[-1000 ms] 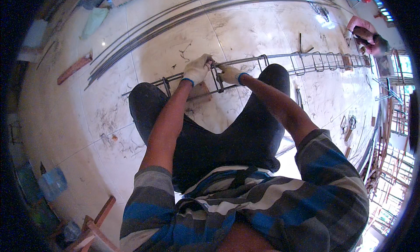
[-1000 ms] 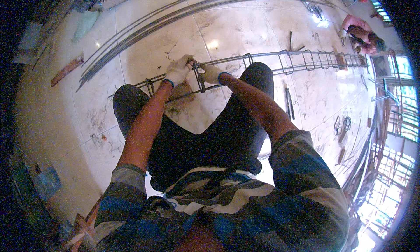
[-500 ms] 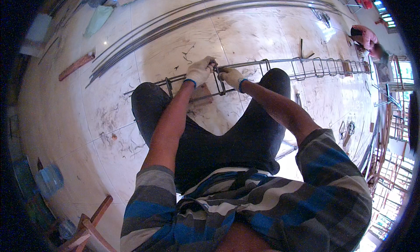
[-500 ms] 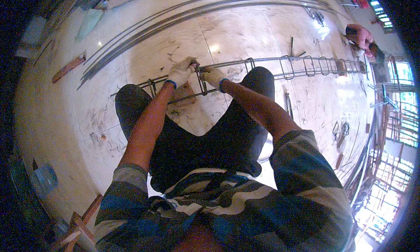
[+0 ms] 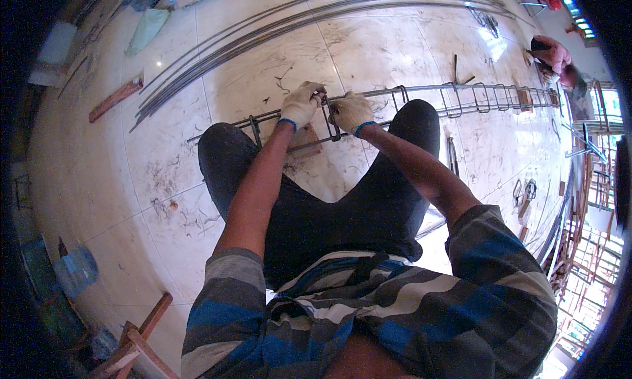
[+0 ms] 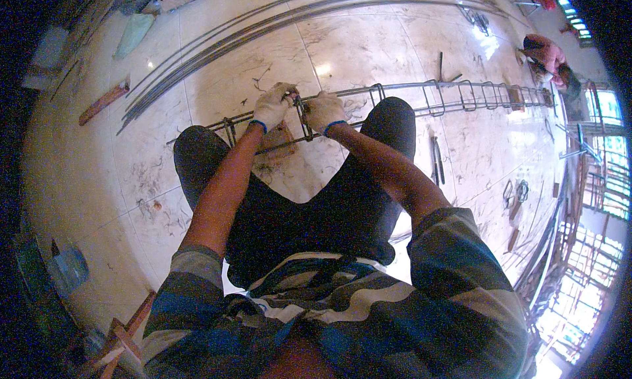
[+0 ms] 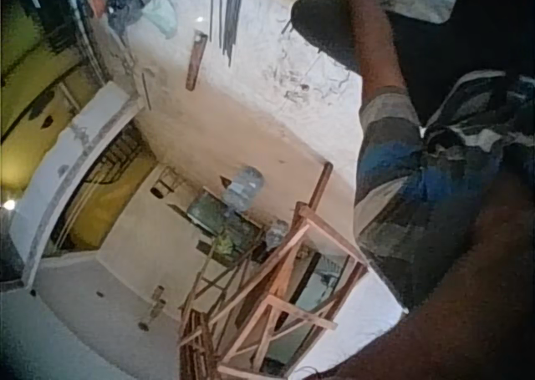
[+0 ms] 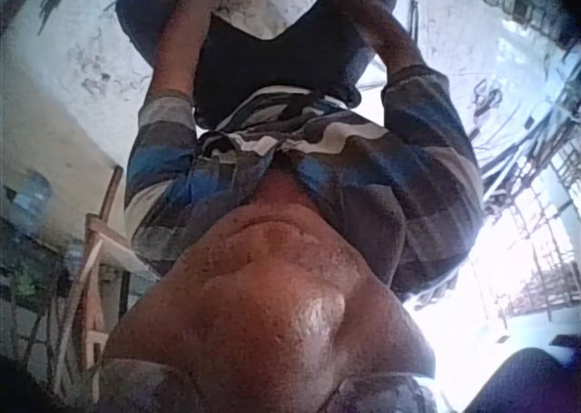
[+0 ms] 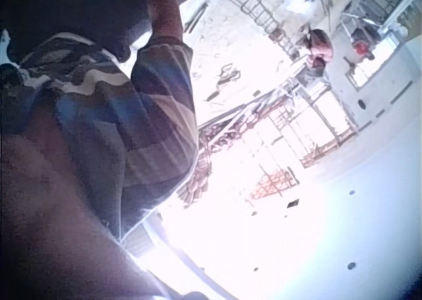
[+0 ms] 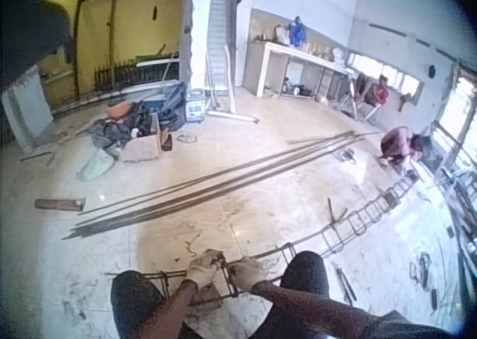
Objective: The person sits on the floor and assembles a metal frame by tying thin wires around the intersections of metal rods. They use pliers to twist and secure the wires, working methodically along the length of the frame.
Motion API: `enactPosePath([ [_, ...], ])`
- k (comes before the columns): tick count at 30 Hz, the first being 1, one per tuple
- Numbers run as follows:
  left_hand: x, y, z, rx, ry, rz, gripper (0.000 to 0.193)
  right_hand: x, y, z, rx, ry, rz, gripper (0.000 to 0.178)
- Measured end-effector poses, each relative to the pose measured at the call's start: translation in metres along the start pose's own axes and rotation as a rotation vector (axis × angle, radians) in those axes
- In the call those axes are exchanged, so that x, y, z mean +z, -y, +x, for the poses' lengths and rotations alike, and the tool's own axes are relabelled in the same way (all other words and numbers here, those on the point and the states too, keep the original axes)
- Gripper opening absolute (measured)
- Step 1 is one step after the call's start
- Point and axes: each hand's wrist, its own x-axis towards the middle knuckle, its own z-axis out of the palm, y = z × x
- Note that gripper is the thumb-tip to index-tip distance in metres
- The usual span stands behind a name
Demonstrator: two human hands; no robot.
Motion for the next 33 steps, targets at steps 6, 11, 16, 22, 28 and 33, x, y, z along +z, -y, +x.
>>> enactPosePath([
  [6, -0.001, 0.000, 0.004, -0.066, 0.058, -0.102, 0.031, 0.006, -0.007, 0.000, -0.093, -0.074, -0.064, 0.026],
  [11, -0.008, 0.005, -0.002, 0.048, 0.107, -0.040, 0.044, -0.006, -0.011, 0.001, -0.137, 0.034, 0.025, 0.022],
  [16, -0.012, -0.004, 0.002, -0.018, 0.198, 0.121, 0.048, -0.001, -0.014, 0.004, -0.171, 0.012, -0.063, 0.018],
  [22, -0.015, 0.000, -0.002, 0.014, 0.186, 0.144, 0.042, 0.002, -0.012, 0.010, -0.259, -0.042, -0.141, 0.016],
  [28, -0.016, -0.006, -0.002, 0.009, 0.212, 0.184, 0.041, 0.001, -0.021, 0.007, -0.360, -0.145, -0.140, 0.015],
  [33, -0.013, -0.002, -0.002, -0.037, 0.227, 0.074, 0.040, -0.014, -0.016, 0.008, -0.292, -0.105, -0.136, 0.016],
])
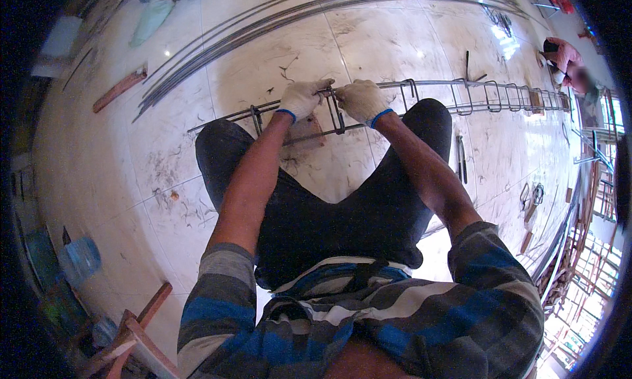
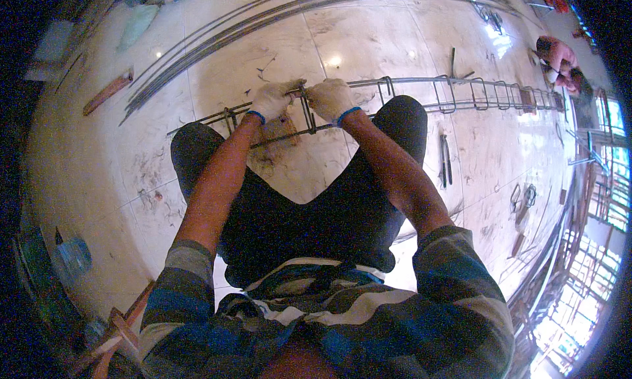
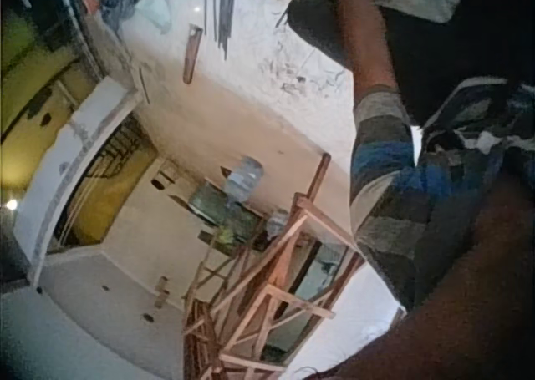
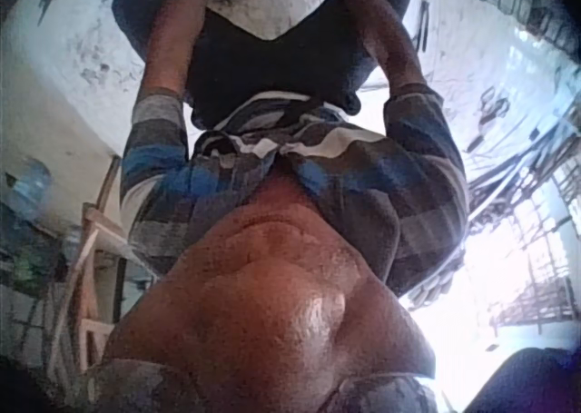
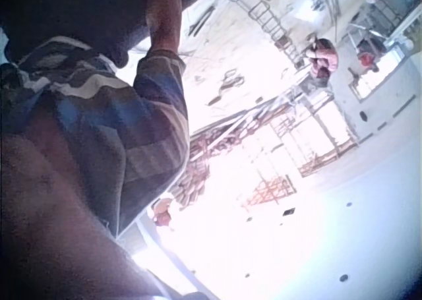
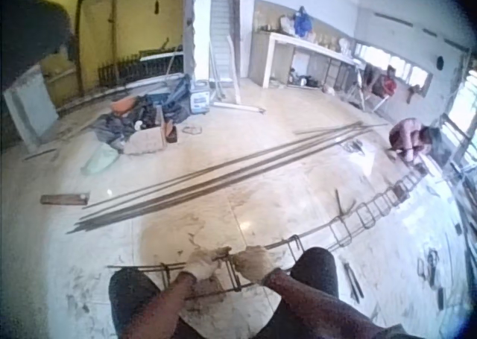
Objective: The person sits on the floor and assembles a metal frame by tying thin wires around the intersections of metal rods. They use pliers to twist and secure the wires, working methodically along the length of the frame.
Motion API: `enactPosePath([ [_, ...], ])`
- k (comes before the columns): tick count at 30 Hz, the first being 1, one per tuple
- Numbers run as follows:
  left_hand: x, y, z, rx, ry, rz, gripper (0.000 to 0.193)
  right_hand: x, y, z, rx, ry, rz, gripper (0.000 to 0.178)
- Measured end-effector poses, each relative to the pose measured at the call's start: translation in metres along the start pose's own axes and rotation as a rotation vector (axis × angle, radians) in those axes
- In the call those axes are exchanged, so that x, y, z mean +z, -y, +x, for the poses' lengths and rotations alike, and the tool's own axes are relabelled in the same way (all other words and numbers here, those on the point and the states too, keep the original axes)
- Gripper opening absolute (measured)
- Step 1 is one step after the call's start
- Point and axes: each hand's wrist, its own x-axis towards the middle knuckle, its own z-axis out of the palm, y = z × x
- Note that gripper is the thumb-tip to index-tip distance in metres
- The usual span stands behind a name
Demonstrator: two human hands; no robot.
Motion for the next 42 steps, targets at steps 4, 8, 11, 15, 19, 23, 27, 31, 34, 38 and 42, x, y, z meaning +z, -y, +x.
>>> enactPosePath([
  [4, 0.000, 0.001, -0.001, 0.030, -0.003, 0.137, 0.046, -0.027, 0.007, 0.008, 0.106, -0.017, 0.076, 0.018],
  [8, 0.005, 0.005, 0.006, 0.125, -0.054, 0.254, 0.052, -0.033, 0.002, 0.021, 0.070, -0.128, 0.086, 0.021],
  [11, 0.008, 0.006, 0.004, 0.042, -0.132, -0.031, 0.054, -0.030, -0.001, 0.029, 0.119, -0.134, 0.081, 0.019],
  [15, 0.007, 0.007, 0.009, -0.011, -0.167, -0.087, 0.046, -0.030, -0.009, 0.044, 0.085, -0.111, 0.144, 0.026],
  [19, 0.006, 0.013, 0.012, -0.130, -0.049, 0.029, 0.045, -0.032, -0.006, 0.067, -0.030, -0.066, 0.140, 0.026],
  [23, 0.004, 0.002, 0.016, -0.107, -0.071, 0.092, 0.050, -0.030, -0.009, 0.101, -0.116, 0.066, 0.061, 0.028],
  [27, 0.002, 0.002, 0.024, -0.219, -0.057, -0.064, 0.052, -0.027, -0.017, 0.112, -0.045, 0.137, 0.484, 0.032],
  [31, 0.006, 0.006, 0.034, -0.218, -0.091, -0.221, 0.045, -0.026, -0.044, 0.116, 0.057, 0.091, 0.484, 0.046],
  [34, 0.009, 0.010, 0.035, -0.212, -0.124, -0.273, 0.038, -0.011, -0.049, 0.100, 0.044, 0.318, 0.209, 0.053],
  [38, 0.004, 0.006, 0.025, -0.289, -0.187, -0.168, 0.038, 0.002, -0.040, 0.072, -0.034, 0.261, 0.514, 0.050],
  [42, 0.003, 0.002, 0.032, -0.280, -0.163, -0.212, 0.038, 0.019, -0.047, 0.071, 0.136, 0.222, 0.662, 0.047],
])
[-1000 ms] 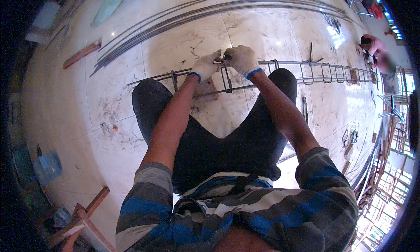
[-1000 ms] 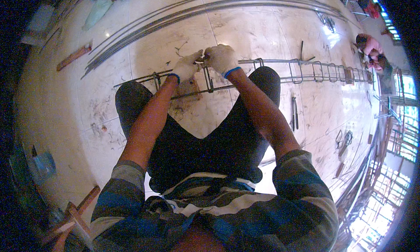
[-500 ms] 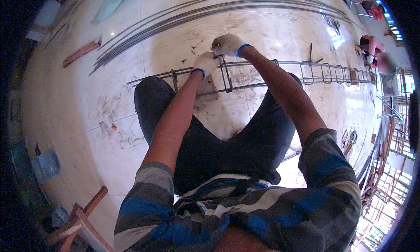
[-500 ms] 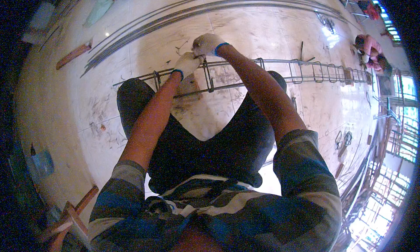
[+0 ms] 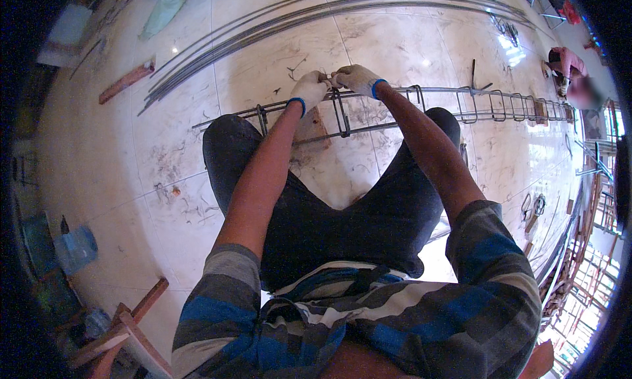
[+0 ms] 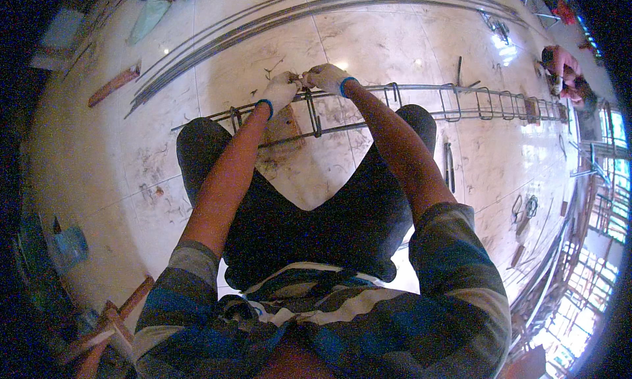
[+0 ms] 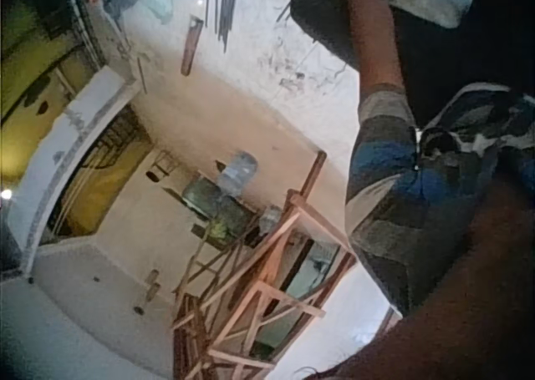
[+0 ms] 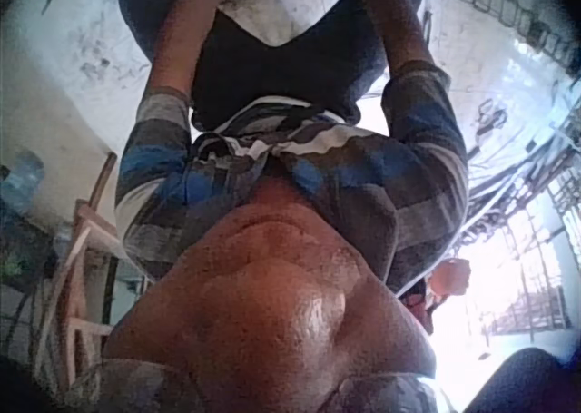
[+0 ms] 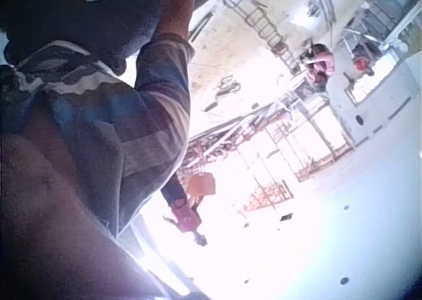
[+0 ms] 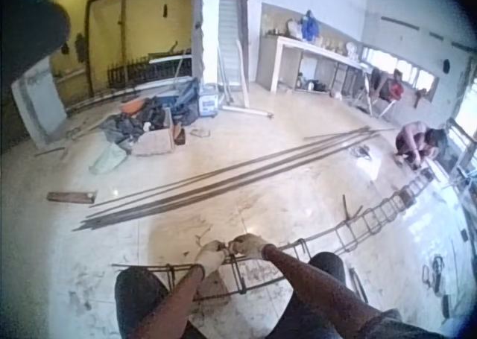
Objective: The person sits on the floor and assembles a metal frame by tying thin wires around the intersections of metal rods. They use pliers to twist and secure the wires, working methodically along the length of the frame.
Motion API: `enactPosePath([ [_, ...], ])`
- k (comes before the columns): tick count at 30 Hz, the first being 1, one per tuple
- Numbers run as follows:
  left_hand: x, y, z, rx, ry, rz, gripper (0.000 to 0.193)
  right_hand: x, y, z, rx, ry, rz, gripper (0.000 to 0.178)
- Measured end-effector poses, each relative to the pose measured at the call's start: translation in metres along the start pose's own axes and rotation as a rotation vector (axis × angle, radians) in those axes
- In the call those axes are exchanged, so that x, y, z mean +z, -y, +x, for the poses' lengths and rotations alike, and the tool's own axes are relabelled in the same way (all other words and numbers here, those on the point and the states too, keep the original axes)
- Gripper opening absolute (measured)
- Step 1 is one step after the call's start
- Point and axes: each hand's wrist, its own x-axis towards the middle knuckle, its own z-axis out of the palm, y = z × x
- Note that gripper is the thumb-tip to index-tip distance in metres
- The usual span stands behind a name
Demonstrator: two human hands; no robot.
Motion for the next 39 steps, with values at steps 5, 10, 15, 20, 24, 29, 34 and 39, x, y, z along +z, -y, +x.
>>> enactPosePath([
  [5, 0.013, 0.018, 0.027, -0.102, 0.044, -0.102, 0.042, 0.009, 0.001, 0.005, 0.095, -0.001, -0.131, 0.044],
  [10, 0.025, 0.047, 0.064, -0.119, 0.204, -0.176, 0.035, 0.019, 0.005, -0.015, 0.085, -0.264, -0.165, 0.039],
  [15, 0.038, 0.045, 0.073, -0.059, 0.179, -0.229, 0.028, 0.024, 0.030, -0.034, -0.012, -0.402, -0.550, 0.030],
  [20, 0.007, 0.010, 0.076, 0.052, 0.407, -0.057, 0.029, 0.033, 0.035, -0.036, -0.093, -0.352, -0.448, 0.040],
  [24, -0.025, -0.022, 0.056, -0.042, 0.432, 0.080, 0.032, 0.001, 0.002, -0.015, 0.121, -0.158, -0.068, 0.041],
  [29, -0.046, -0.012, 0.018, 0.021, 0.346, 0.284, 0.046, 0.000, -0.012, 0.010, 0.059, 0.041, 0.111, 0.046],
  [34, -0.035, -0.031, 0.000, 0.149, 0.303, 0.413, 0.047, 0.018, -0.024, 0.024, -0.051, -0.099, 0.112, 0.047],
  [39, -0.021, 0.005, 0.018, 0.004, 0.271, 0.197, 0.043, 0.004, -0.005, 0.011, -0.051, -0.100, -0.110, 0.047],
])
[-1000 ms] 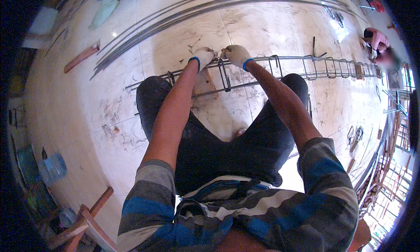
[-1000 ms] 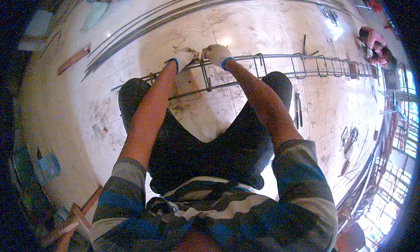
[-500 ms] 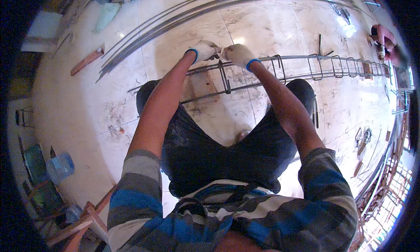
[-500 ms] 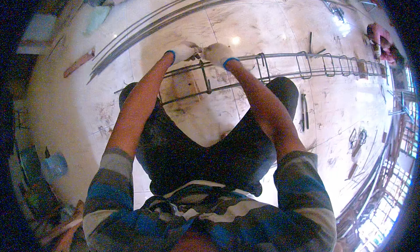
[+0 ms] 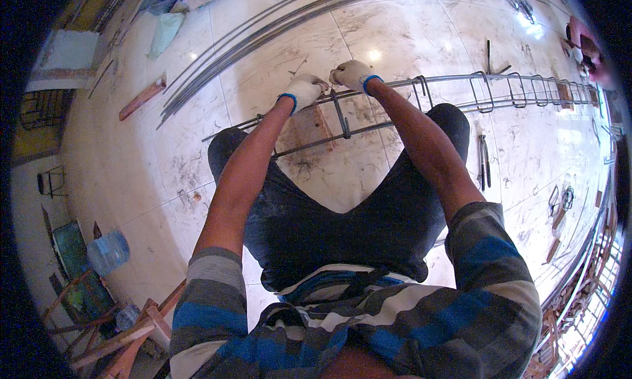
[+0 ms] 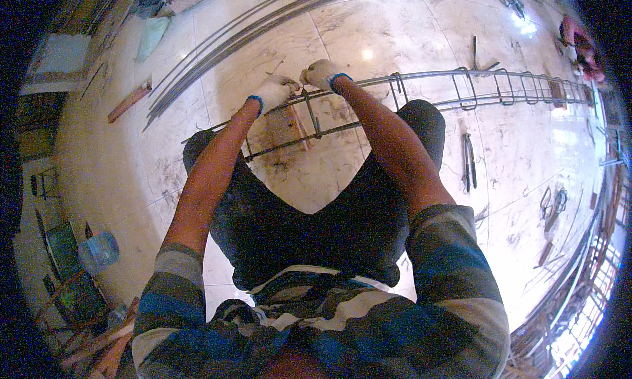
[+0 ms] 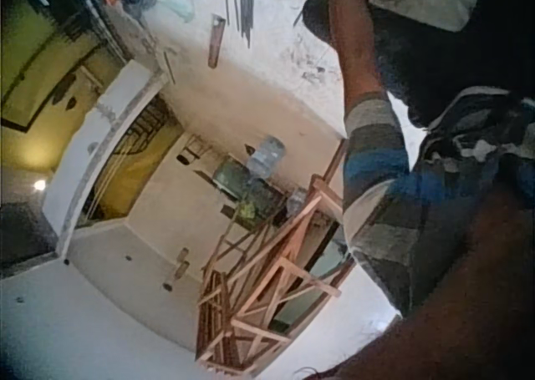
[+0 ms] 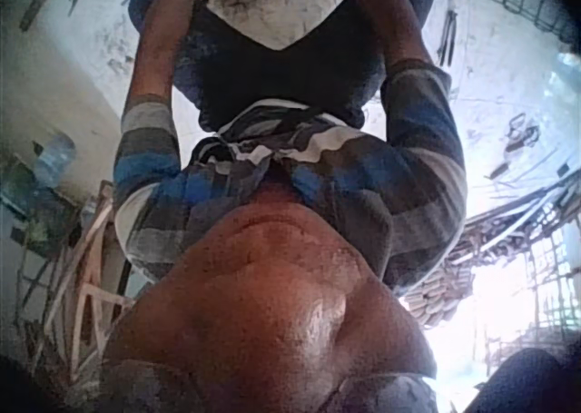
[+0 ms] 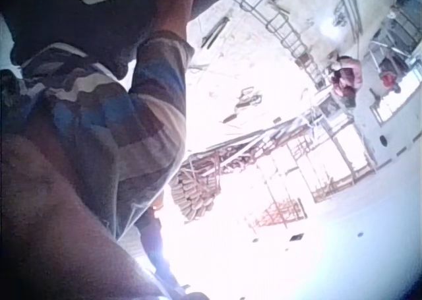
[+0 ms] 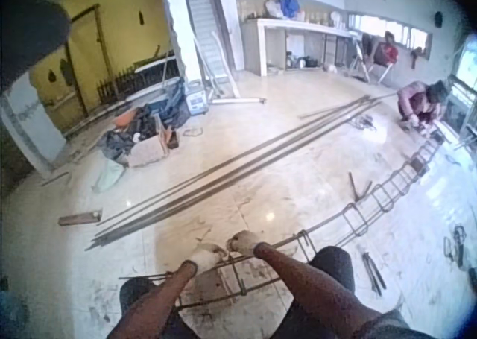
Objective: The person sits on the floor and assembles a metal frame by tying thin wires around the intersections of metal rods. They use pliers to twist and secure the wires, working methodically along the length of the frame.
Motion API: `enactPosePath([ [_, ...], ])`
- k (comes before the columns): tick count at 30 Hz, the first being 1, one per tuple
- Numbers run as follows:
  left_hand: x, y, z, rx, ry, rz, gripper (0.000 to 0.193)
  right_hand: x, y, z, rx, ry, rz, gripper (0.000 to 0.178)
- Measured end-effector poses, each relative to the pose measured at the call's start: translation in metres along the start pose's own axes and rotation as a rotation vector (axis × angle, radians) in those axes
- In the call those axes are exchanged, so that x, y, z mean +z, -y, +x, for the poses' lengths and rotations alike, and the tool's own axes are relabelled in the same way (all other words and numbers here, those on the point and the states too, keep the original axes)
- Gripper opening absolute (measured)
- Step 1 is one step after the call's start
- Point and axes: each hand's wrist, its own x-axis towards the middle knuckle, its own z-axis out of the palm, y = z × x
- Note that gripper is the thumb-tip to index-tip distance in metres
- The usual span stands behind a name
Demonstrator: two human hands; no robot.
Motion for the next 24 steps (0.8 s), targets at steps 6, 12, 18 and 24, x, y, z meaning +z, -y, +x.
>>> enactPosePath([
  [6, 0.015, 0.012, 0.029, -0.045, 0.080, -0.088, 0.038, -0.011, 0.033, -0.018, 0.197, -0.073, -0.062, 0.057],
  [12, 0.013, 0.013, 0.029, 0.144, -0.022, 0.220, 0.044, -0.004, 0.031, -0.021, 0.257, -0.139, 0.025, 0.066],
  [18, 0.034, -0.006, -0.011, 0.048, -0.256, 0.157, 0.048, -0.049, 0.038, -0.022, -0.141, 0.086, -0.114, 0.059],
  [24, 0.041, -0.044, -0.018, -0.128, -0.381, 0.236, 0.053, -0.157, 0.000, -0.130, -0.011, -0.495, 0.095, 0.055],
])
